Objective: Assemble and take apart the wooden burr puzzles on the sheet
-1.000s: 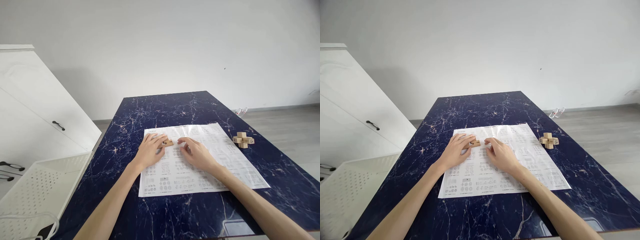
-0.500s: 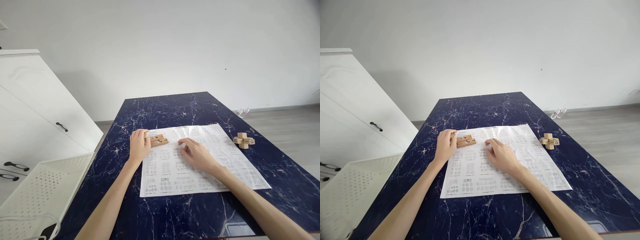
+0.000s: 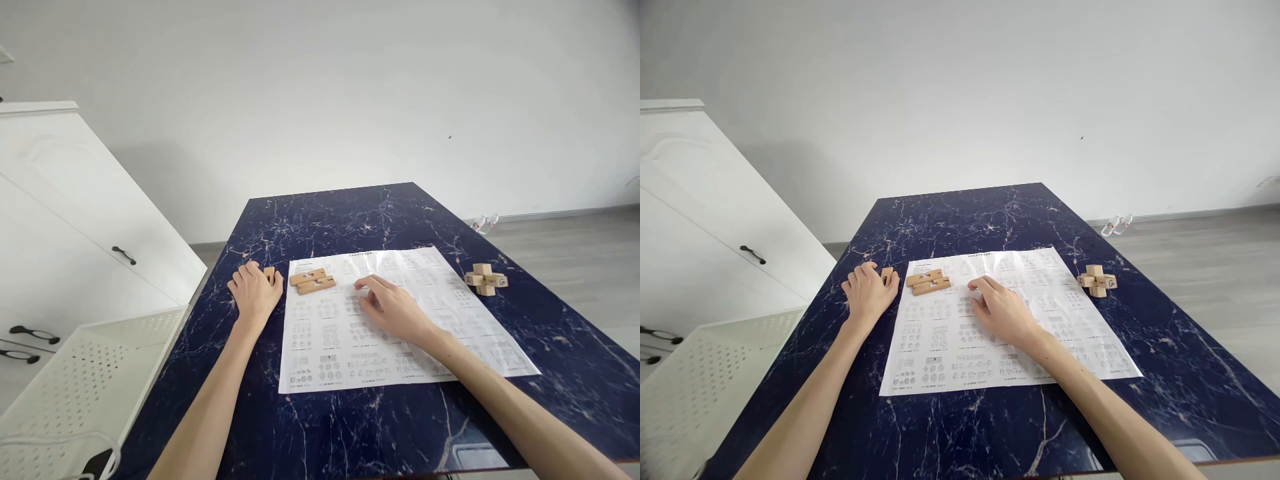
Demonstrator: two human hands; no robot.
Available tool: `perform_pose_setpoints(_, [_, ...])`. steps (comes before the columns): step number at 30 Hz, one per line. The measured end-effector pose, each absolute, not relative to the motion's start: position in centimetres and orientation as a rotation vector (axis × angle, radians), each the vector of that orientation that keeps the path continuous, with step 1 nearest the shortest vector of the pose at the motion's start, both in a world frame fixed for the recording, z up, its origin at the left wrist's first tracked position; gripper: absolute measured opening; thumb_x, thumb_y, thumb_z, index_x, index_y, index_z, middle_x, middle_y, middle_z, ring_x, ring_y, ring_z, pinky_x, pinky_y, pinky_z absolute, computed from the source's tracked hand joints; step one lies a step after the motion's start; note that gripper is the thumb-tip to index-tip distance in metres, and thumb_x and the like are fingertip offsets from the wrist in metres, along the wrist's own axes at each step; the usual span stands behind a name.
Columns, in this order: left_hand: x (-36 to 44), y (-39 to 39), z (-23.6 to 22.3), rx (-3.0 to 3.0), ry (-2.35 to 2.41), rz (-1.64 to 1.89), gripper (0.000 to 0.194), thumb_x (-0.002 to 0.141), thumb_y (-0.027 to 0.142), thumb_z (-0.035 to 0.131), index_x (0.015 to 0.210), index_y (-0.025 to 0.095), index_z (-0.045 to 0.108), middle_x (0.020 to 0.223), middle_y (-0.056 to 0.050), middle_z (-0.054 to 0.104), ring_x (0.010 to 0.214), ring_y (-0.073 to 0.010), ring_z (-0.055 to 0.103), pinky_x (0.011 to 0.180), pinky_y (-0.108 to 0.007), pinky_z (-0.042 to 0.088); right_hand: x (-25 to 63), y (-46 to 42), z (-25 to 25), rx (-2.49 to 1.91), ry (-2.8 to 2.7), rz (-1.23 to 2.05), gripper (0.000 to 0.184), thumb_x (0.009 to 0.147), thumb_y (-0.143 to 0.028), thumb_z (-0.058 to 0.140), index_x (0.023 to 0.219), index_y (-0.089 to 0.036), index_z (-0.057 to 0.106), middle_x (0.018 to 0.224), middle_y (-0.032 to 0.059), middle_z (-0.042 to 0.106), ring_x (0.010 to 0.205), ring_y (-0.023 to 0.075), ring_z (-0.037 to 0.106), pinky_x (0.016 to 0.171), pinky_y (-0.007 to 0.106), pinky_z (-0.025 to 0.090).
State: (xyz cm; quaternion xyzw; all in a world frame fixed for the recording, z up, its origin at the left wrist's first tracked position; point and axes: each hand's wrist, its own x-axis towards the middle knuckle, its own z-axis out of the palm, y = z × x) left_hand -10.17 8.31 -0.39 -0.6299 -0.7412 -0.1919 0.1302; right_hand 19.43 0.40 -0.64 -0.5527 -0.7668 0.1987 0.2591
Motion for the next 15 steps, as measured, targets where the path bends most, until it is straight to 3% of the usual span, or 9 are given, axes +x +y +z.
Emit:
perform_pose_setpoints(4, [-10.31,8.46,-0.38,-1.871,-2.158,-0.479,0.045,0.1,0.044,0.048,0.122,0.006,0.059,0.111,-0.024,0.071,0.11,-0.0423,0.066,0.099,-0.053,0.046,19.49,0.45,-0.69,-1.493,-2.082,0.524,0.022,0.102,-0.024,0.049,0.121,-0.023,0.06,0.112,0.0089,0.073,0.076,0.0202,0.072,0.06,0.032,0.047])
perform_pose_setpoints(11, [-10.78,8.72,-0.63,-1.995,-2.118,-0.466,0.042,0.107,0.04,0.035,0.102,0.01,0.065,0.101,-0.024,0.074,0.1,-0.0432,0.07,0.094,-0.057,0.047,19.51,0.42,-0.81,-1.488,-2.08,0.51,0.021,0.102,-0.025,0.049,0.12,-0.022,0.06,0.112,0.0086,0.072,0.075,0.0194,0.071,0.061,0.031,0.047])
perform_pose_setpoints(15, [-10.29,9.07,-0.32,-2.163,-1.997,-0.566,0.04,0.11,0.03,0.028,0.102,0.016,0.063,0.104,-0.018,0.071,0.101,-0.0345,0.069,0.09,-0.047,0.05,19.52,0.36,-0.61,-1.519,-2.092,0.513,0.026,0.1,-0.019,0.046,0.122,-0.022,0.059,0.111,0.0078,0.073,0.066,0.0173,0.066,0.058,0.031,0.043])
